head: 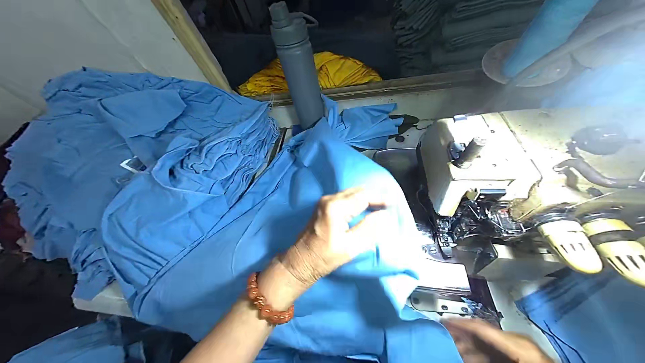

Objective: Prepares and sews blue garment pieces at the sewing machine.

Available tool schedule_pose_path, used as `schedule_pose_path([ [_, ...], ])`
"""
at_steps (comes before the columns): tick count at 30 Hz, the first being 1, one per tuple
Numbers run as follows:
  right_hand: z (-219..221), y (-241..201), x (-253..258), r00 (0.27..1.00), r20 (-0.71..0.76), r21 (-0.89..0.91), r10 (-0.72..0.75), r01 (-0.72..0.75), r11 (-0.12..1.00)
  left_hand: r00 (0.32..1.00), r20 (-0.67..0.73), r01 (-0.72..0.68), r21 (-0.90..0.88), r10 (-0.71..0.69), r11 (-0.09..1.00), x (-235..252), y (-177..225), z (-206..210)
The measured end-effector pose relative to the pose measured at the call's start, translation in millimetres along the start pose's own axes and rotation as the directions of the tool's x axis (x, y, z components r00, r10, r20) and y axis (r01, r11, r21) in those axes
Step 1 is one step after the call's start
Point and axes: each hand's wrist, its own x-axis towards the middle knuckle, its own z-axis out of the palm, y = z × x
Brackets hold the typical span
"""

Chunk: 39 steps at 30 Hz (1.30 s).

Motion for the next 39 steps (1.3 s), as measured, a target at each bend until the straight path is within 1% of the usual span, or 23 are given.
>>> schedule_pose_path([
  [2,3.8,-4.5,14.6,0.985,-0.17,-0.066,-0.029,0.018,0.998,0.987,0.139,-0.104,0.174,0.08,0.979,-9.0,-10.2,18.0],
  [3,10.3,-7.4,20.7,0.976,-0.212,-0.061,-0.049,0.037,0.997,0.979,0.181,-0.141,0.247,0.098,0.959,-12.8,-11.6,24.9],
  [4,18.0,-11.3,25.5,0.974,-0.219,-0.012,-0.053,0.052,0.999,0.976,0.191,-0.159,0.303,0.103,0.94,-14.9,-10.7,29.4],
  [5,26.6,-16.1,29.4,0.977,-0.212,0.083,-0.038,0.057,0.995,0.976,0.187,-0.174,0.35,0.113,0.921,-15.4,-9.2,31.8],
  [7,43.7,-20.5,33.9,0.985,-0.172,0.302,0.005,0.048,0.952,0.973,0.183,-0.202,0.401,0.138,0.894,-14.6,-4.9,33.4],
  [8,50.5,-19.7,33.5,0.986,-0.165,0.352,0.021,0.039,0.935,0.971,0.193,-0.211,0.414,0.141,0.886,-14.8,-2.6,33.6],
  [13,50.2,-1.5,16.6,0.994,-0.109,0.478,-0.01,0.061,0.876,0.968,0.245,-0.167,0.476,0.053,0.864,-17.9,6.4,39.4],
  [15,44.4,0.5,13.6,0.99,-0.138,0.515,0.01,0.063,0.855,0.97,0.242,-0.141,0.481,0.023,0.865,-11.3,4.2,47.0],
  [17,37.8,-4.2,15.7,0.983,-0.182,0.503,0.033,0.064,0.862,0.967,0.254,-0.14,0.462,0.02,0.876,-1.1,-0.3,53.7],
  [19,31.5,-8.7,15.9,0.976,-0.217,0.447,0.016,0.085,0.89,0.959,0.282,-0.151,0.444,0.022,0.883,6.9,-3.1,56.1],
  [21,22.9,-11.4,8.3,0.967,-0.254,0.333,-0.022,0.109,0.937,0.951,0.307,-0.172,0.433,0.034,0.885,8.4,-5.5,53.3],
  [23,6.5,-10.6,-9.3,0.937,-0.35,0.118,-0.018,0.063,0.991,0.959,0.277,-0.183,0.433,0.062,0.883,2.1,-8.3,46.6],
  [24,-4.6,-8.0,-23.3,0.903,-0.43,-0.047,-0.008,-0.014,0.999,0.969,0.227,-0.191,0.427,0.1,0.884,-3.9,-9.8,44.7],
  [25,-16.7,-3.3,-40.5,0.862,-0.506,-0.229,-0.017,-0.115,0.967,0.977,0.171,-0.191,0.419,0.13,0.888,-12.1,-10.4,44.4],
  [26,-28.4,2.3,-58.9,0.831,-0.556,-0.393,-0.032,-0.228,0.891,0.982,0.12,-0.182,0.412,0.145,0.893,-21.1,-9.3,43.9],
  [27,-37.5,6.9,-76.4,0.814,-0.579,-0.503,-0.031,-0.327,0.8,0.985,0.075,-0.17,0.403,0.153,0.899,-29.1,-6.5,43.6],
  [28,-41.9,10.9,-90.7,0.803,-0.595,-0.56,-0.013,-0.403,0.724,0.988,0.042,-0.155,0.39,0.151,0.908,-36.2,-1.3,43.9],
  [30,-38.4,23.6,-106.1,0.778,-0.629,-0.598,-0.012,-0.474,0.647,0.994,0.015,-0.11,0.342,0.111,0.933,-46.5,14.9,47.7],
  [32,-30.0,42.9,-108.9,0.736,-0.666,-0.634,-0.123,-0.471,0.614,0.998,0.031,-0.067,0.287,0.061,0.956,-51.1,34.4,54.8],
  [34,-27.4,56.2,-104.3,0.691,-0.681,-0.669,-0.243,-0.452,0.591,0.997,0.061,-0.062,0.244,0.049,0.968,-52.0,47.7,61.7],
  [35,-27.2,59.8,-102.3,0.68,-0.68,-0.678,-0.275,-0.442,0.587,0.995,0.083,-0.069,0.23,0.051,0.971,-52.6,53.5,63.8],
  [37,-29.8,61.8,-99.9,0.682,-0.667,-0.695,-0.299,-0.426,0.58,0.989,0.135,-0.086,0.204,0.059,0.975,-52.3,64.9,66.8],
  [39,-33.8,59.8,-99.2,0.71,-0.644,-0.704,-0.285,-0.404,0.584,0.981,0.178,-0.105,0.173,0.074,0.979,-51.8,75.3,72.1],
])
